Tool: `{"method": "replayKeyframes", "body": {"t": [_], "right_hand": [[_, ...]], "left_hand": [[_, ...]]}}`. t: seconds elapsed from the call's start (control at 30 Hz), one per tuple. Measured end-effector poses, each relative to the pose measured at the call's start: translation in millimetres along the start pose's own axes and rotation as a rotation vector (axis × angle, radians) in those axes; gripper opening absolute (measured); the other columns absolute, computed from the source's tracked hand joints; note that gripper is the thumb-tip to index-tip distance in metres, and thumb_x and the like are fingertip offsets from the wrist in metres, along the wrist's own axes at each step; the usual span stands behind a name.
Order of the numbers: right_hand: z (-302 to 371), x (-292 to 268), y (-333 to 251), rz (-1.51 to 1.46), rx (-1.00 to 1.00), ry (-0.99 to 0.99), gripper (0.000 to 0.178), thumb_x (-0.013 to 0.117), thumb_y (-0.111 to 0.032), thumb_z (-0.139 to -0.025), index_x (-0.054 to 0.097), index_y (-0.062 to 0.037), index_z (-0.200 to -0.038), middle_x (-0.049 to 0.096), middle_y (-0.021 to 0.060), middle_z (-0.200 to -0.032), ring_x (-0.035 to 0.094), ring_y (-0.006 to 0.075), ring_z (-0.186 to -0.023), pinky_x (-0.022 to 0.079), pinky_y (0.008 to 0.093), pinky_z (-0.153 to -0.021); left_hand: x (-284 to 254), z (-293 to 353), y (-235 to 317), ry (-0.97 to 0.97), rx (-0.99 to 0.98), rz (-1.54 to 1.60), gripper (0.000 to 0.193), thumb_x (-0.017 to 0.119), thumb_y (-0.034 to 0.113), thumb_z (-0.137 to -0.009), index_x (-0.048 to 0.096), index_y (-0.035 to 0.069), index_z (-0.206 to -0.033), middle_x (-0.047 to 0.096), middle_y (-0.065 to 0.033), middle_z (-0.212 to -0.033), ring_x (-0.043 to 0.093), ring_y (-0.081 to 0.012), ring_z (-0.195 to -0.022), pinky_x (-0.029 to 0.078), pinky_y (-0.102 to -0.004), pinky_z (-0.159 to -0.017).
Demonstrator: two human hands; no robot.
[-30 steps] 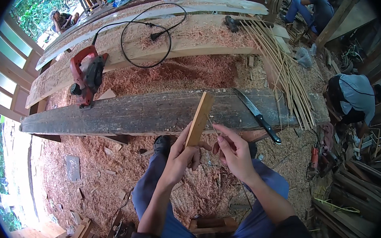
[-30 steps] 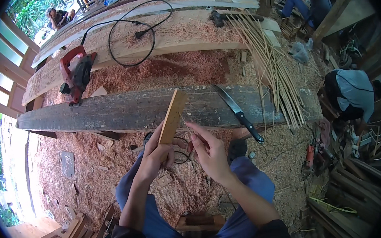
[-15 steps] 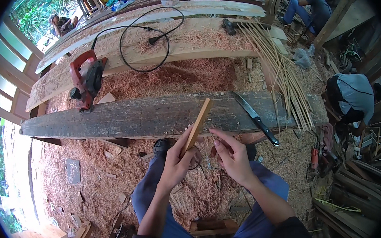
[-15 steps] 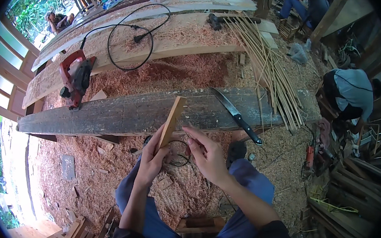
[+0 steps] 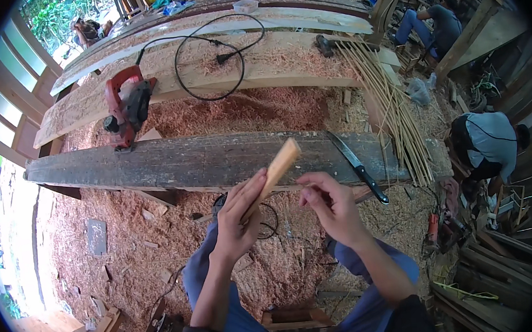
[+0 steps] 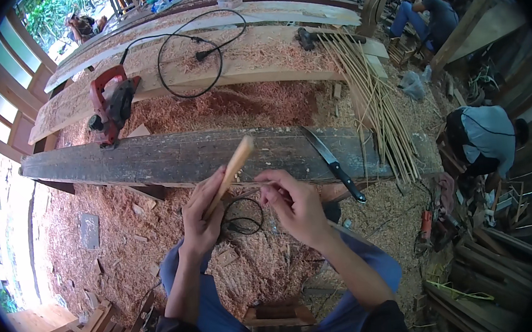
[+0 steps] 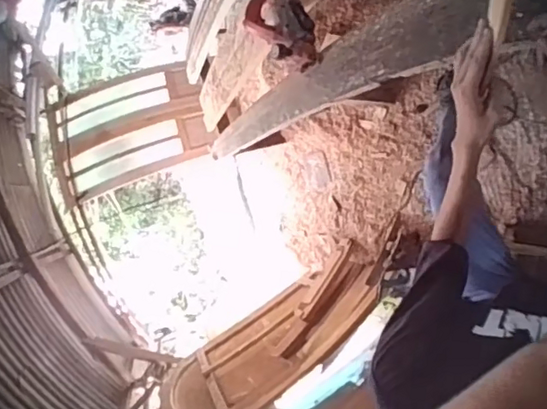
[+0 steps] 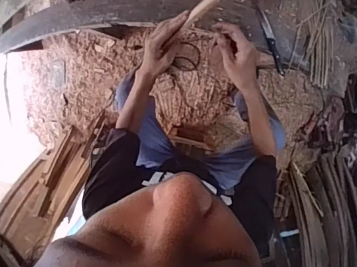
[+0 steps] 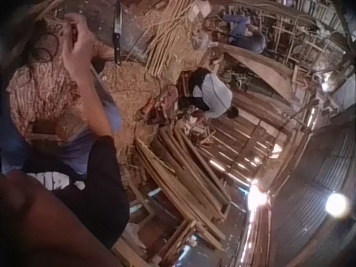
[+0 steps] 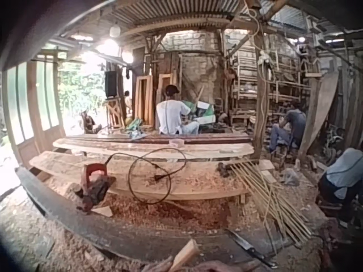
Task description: The person shaves and tapers thin wood splints using a knife by hand while supporting each splint against a wooden block on a workbench.
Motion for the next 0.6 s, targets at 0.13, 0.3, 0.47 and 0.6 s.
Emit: {"method": "replayKeyframes", "body": {"t": [0.13,0.3,0.47,0.6], "right_hand": [[-1.4,-13.0,8.2,0.082,0.056,-0.063,0.018,0.057,-0.011,-0.103,0.063,-0.0003,-0.117,0.066,0.0029,-0.076,0.055,0.0049,-0.061,0.042,0.0237,-0.056],[20.3,-31.3,-7.5,0.254,0.008,0.076,0.017,0.062,-0.012,-0.100,0.064,-0.0006,-0.113,0.067,0.0049,-0.078,0.054,0.0066,-0.058,0.041,0.0254,-0.054],[24.4,-34.5,-13.4,0.507,-0.157,0.152,0.019,0.068,-0.008,-0.093,0.065,-0.0013,-0.110,0.069,0.0097,-0.084,0.063,0.0190,-0.063,0.048,0.0328,-0.056],[29.6,-18.0,-17.3,0.795,-0.311,0.246,0.023,0.069,-0.001,-0.085,0.068,-0.0043,-0.107,0.071,0.0082,-0.089,0.067,0.0283,-0.074,0.053,0.0386,-0.063]], "left_hand": [[17.6,3.0,12.0,-0.066,0.175,-0.162,0.071,0.057,-0.014,-0.071,0.057,0.005,-0.140,0.057,-0.0122,-0.146,0.058,-0.0314,-0.126,0.043,-0.0419,-0.102],[45.4,-0.3,22.1,-0.132,0.135,-0.080,0.070,0.059,-0.011,-0.071,0.055,0.004,-0.139,0.059,-0.0133,-0.142,0.059,-0.0331,-0.124,0.044,-0.0423,-0.104],[72.9,0.0,1.0,-0.085,-0.145,0.102,0.053,0.062,-0.007,-0.082,0.055,0.001,-0.134,0.065,-0.0184,-0.123,0.067,-0.0273,-0.108,0.054,-0.0380,-0.091],[82.1,8.6,-12.7,0.010,-0.191,0.015,0.047,0.063,-0.002,-0.088,0.053,0.000,-0.134,0.067,-0.0175,-0.111,0.070,-0.0210,-0.095,0.057,-0.0332,-0.077]]}}
Point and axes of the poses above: each hand's wrist, its own z-axis away from the middle knuckle, its own x-axis out of the palm, y = z × x, the point moved 8 cm from there along -z, towards the middle knuckle
